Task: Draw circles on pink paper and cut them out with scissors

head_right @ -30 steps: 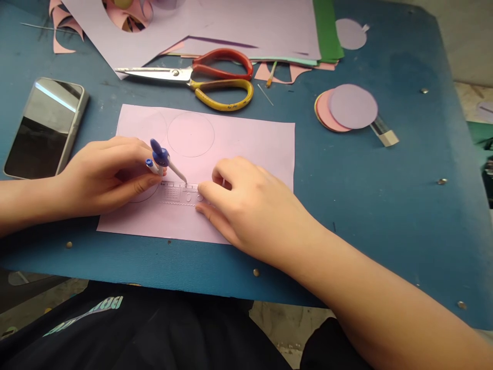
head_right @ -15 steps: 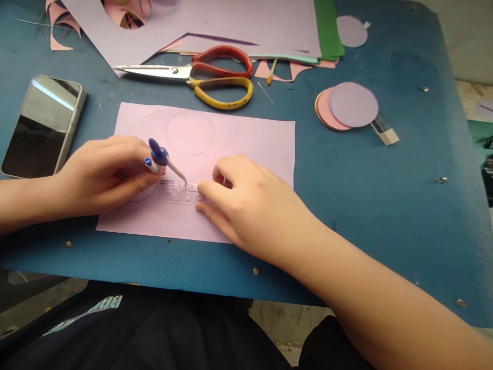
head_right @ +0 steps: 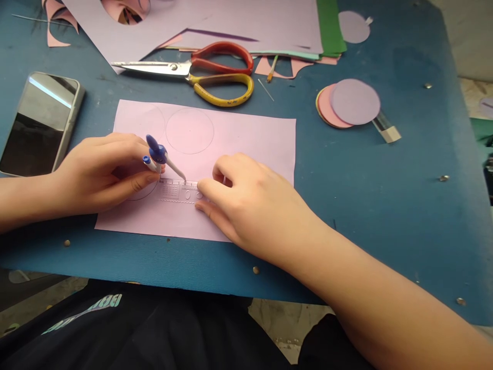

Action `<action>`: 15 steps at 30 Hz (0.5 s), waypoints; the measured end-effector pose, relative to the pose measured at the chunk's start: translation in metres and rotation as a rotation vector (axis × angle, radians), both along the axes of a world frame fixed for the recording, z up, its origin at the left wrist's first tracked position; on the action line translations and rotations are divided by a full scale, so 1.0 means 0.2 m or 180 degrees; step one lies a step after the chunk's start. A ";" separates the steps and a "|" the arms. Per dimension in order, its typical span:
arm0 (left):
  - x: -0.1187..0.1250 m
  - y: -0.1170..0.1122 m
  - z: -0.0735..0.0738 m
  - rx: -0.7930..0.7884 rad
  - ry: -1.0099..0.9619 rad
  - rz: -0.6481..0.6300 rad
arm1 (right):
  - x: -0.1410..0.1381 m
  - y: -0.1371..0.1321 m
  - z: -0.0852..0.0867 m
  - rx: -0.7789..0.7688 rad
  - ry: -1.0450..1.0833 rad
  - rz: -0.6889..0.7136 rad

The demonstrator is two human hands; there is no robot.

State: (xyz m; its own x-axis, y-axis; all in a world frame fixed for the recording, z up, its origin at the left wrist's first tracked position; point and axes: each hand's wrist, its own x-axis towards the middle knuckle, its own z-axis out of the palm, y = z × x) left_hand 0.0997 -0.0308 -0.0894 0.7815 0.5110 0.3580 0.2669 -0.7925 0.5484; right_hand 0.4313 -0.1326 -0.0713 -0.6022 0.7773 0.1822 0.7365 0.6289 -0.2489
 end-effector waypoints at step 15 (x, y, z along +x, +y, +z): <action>0.01 0.01 0.02 -0.0008 0.0062 -0.0044 | -0.01 -0.01 -0.02 0.0133 0.0006 -0.0021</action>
State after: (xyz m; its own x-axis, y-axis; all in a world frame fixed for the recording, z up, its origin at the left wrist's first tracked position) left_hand 0.1011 -0.0295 -0.0859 0.7952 0.5011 0.3414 0.2667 -0.7947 0.5453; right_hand 0.4296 -0.1345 -0.0758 -0.5967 0.7729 0.2158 0.7402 0.6340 -0.2240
